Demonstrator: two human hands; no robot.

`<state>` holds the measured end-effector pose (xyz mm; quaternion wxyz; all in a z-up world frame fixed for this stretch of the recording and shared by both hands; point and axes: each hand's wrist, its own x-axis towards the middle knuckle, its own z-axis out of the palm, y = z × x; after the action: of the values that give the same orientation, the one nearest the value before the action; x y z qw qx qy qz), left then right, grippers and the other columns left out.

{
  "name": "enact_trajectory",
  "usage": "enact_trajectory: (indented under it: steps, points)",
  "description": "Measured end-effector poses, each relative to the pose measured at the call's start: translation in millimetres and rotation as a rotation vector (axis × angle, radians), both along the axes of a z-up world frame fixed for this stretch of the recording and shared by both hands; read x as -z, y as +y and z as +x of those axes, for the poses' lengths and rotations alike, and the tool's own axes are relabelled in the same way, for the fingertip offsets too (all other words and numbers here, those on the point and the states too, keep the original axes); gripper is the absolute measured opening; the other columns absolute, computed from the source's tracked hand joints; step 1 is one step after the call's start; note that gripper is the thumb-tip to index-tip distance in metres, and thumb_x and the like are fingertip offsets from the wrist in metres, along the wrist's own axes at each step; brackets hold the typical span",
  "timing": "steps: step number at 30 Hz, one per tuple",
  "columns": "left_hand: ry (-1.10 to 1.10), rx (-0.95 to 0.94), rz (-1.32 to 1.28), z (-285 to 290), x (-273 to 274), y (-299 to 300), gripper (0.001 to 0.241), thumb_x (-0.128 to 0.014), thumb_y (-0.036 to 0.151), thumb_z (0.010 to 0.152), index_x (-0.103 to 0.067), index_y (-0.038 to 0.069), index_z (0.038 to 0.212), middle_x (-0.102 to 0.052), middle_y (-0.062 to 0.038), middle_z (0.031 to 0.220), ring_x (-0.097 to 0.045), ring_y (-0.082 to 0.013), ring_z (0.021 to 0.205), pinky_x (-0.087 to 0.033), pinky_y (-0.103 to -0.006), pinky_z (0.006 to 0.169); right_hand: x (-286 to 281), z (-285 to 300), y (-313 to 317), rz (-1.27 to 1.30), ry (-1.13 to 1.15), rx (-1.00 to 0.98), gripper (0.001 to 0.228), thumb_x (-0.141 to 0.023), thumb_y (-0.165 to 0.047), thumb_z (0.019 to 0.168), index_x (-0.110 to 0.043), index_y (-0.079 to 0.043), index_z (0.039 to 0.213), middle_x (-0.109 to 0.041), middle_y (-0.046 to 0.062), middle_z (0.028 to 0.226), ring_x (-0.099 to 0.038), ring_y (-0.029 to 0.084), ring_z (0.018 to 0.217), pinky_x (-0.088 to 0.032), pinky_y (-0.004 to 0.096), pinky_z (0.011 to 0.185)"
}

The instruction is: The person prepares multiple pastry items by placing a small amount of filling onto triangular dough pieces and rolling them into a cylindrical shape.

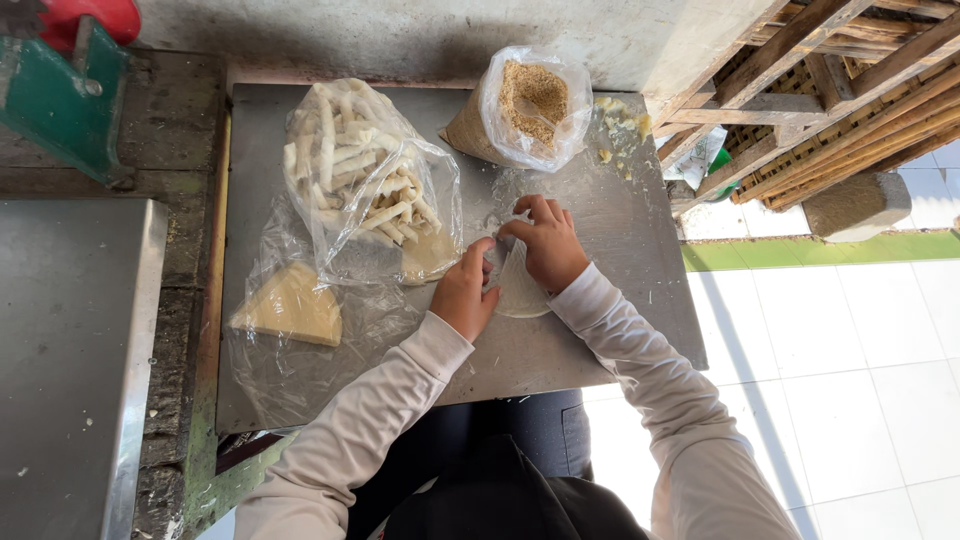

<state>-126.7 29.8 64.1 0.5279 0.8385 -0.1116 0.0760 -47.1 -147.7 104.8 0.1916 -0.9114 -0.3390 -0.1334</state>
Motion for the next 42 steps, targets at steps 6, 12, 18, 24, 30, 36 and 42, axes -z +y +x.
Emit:
enact_trajectory:
  steps: [6,12,18,24,30,36,42]
  points:
    - [-0.04,-0.024,0.015,-2.4,0.4,-2.6,0.07,-0.082,0.001,0.08,-0.044,0.006,0.139,-0.067,-0.015,0.102,-0.067,-0.0311,0.085,-0.054,-0.041,0.077,-2.7,5.5,-29.4,0.109,0.092,0.099,0.052,-0.051,0.017,0.072,-0.077,-0.018,0.099,-0.057,0.011,0.125,-0.055,0.032,0.11,-0.046,0.044,0.101]
    - [-0.076,-0.021,0.062,-2.7,-2.6,-4.6,0.07,-0.08,0.0,0.076,-0.046,0.006,0.137,-0.066,-0.015,0.101,-0.067,-0.032,0.092,-0.054,-0.041,0.08,4.4,-20.0,-35.0,0.004,0.087,0.085,0.057,-0.056,0.015,0.071,-0.079,-0.022,0.108,-0.057,0.009,0.126,-0.054,0.03,0.111,-0.043,0.045,0.101]
    - [-0.055,-0.02,0.067,-2.6,-4.1,-4.4,0.07,-0.081,0.001,0.077,-0.046,0.007,0.137,-0.066,-0.015,0.102,-0.068,-0.0311,0.091,-0.054,-0.0403,0.079,10.4,-17.4,-46.3,-0.352,-0.276,0.052,0.055,-0.069,-0.005,0.082,-0.074,-0.031,0.13,-0.055,0.004,0.136,-0.052,0.026,0.125,-0.038,0.044,0.105]
    - [-0.042,-0.014,0.073,-3.2,-6.6,-4.4,0.069,-0.081,0.001,0.078,-0.046,0.007,0.137,-0.066,-0.014,0.102,-0.068,-0.0298,0.089,-0.055,-0.0389,0.078,7.9,-24.7,-43.2,-0.381,-0.161,0.078,0.059,-0.064,-0.008,0.079,-0.07,-0.038,0.129,-0.054,0.001,0.139,-0.051,0.024,0.127,-0.038,0.042,0.105]
    - [-0.051,-0.012,0.051,-3.6,-5.9,-5.2,0.068,-0.08,0.0,0.078,-0.047,0.007,0.136,-0.066,-0.014,0.102,-0.068,-0.0295,0.089,-0.055,-0.0384,0.078,8.9,-15.1,-39.6,-0.416,-0.225,0.137,0.054,-0.065,-0.011,0.093,-0.065,-0.035,0.141,-0.053,0.004,0.143,-0.051,0.023,0.129,-0.039,0.041,0.107]
    - [-0.078,-0.008,0.067,-4.0,-5.5,-4.2,0.066,-0.079,-0.001,0.078,-0.048,0.006,0.135,-0.066,-0.014,0.099,-0.067,-0.0314,0.087,-0.054,-0.0404,0.077,9.4,-11.9,-53.8,-0.309,-0.188,0.105,0.064,-0.068,0.002,0.071,-0.068,-0.041,0.119,-0.062,0.001,0.136,-0.054,0.023,0.126,-0.041,0.04,0.105]
    - [-0.102,-0.042,0.156,-6.9,-4.6,-7.4,0.044,-0.075,0.01,0.092,-0.053,0.006,0.131,-0.069,-0.012,0.091,-0.069,-0.0325,0.085,-0.054,-0.0428,0.076,-13.0,43.9,-64.1,0.526,0.08,0.375,0.032,-0.073,-0.008,0.099,-0.063,-0.008,0.129,-0.066,0.003,0.092,-0.061,0.013,0.073,-0.05,0.028,0.062]
